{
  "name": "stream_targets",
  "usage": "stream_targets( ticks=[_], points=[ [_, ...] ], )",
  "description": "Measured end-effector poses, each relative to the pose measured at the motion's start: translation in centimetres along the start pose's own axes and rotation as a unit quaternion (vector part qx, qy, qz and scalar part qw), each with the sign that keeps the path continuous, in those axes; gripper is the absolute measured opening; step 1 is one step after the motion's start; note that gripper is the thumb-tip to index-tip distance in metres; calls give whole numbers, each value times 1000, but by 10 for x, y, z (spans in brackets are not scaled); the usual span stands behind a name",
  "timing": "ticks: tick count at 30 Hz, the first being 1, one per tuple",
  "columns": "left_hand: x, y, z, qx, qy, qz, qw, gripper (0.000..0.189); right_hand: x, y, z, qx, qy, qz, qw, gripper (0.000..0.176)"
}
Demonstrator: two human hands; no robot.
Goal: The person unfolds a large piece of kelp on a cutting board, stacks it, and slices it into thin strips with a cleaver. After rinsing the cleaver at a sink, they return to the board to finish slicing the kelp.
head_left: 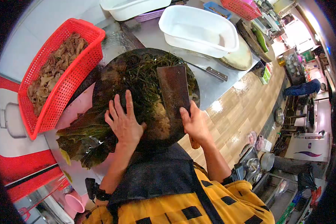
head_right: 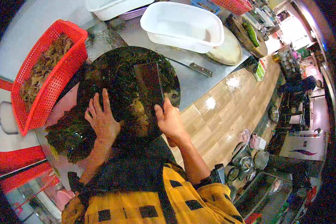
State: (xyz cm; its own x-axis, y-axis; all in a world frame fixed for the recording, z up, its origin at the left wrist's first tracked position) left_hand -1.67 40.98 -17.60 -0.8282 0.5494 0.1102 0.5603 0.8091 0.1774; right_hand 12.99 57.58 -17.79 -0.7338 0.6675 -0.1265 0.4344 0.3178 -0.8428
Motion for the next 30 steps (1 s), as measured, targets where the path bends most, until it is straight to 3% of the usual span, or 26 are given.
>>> stream_targets(
  ticks=[5, 9, 11, 12, 15, 16, 20, 24, 26, 29, 30],
  points=[
    [15, -23, -4, -15, -51, -24, 998, 120, -4, -9, -3, -72, 0, -27, 997, 24],
    [25, -38, -14, 127, -15, -8, 992, 106, -4, 0, 1, -43, -1, -17, 999, 25],
    [33, -55, 2, 85, -130, -27, 987, 103, -5, -2, 2, -58, 3, -23, 998, 25],
    [37, -57, 4, 83, -130, -31, 987, 103, -5, -5, 3, -69, 9, -29, 997, 25],
    [45, -55, 10, 90, -125, 7, 988, 65, -8, -16, 9, -68, -13, -13, 998, 25],
    [45, -54, 13, 115, -82, 31, 990, 53, -9, -22, 12, -70, -17, -17, 997, 25],
    [45, -59, 26, 69, -74, 54, 993, 43, -10, -57, 30, -146, -26, -132, 980, 22],
    [44, -59, 37, 153, -30, 90, 984, 32, -3, -108, 39, -242, -58, -228, 941, 19],
    [44, -51, 27, 127, -114, 54, 984, 31, -6, -143, 35, -249, -34, -279, 927, 18],
    [48, -53, 31, 107, -133, 29, 985, 31, -9, -174, 39, -256, 5, -299, 919, 18],
    [49, -54, 27, 105, -129, 24, 986, 31, -4, -162, 54, -271, -27, -283, 920, 19]
  ],
)
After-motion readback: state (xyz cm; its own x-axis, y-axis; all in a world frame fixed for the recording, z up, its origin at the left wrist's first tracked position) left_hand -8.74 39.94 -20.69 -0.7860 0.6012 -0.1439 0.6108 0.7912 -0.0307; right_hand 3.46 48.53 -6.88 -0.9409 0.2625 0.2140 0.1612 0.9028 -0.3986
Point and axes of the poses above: each hand's wrist, its own x-axis towards the middle knuckle, its own z-axis out of the palm, y = z × x, the point moved 6 cm from there along x, towards the middle knuckle, and after that the axes turned 5 degrees about -z, right-handed, at the moved point
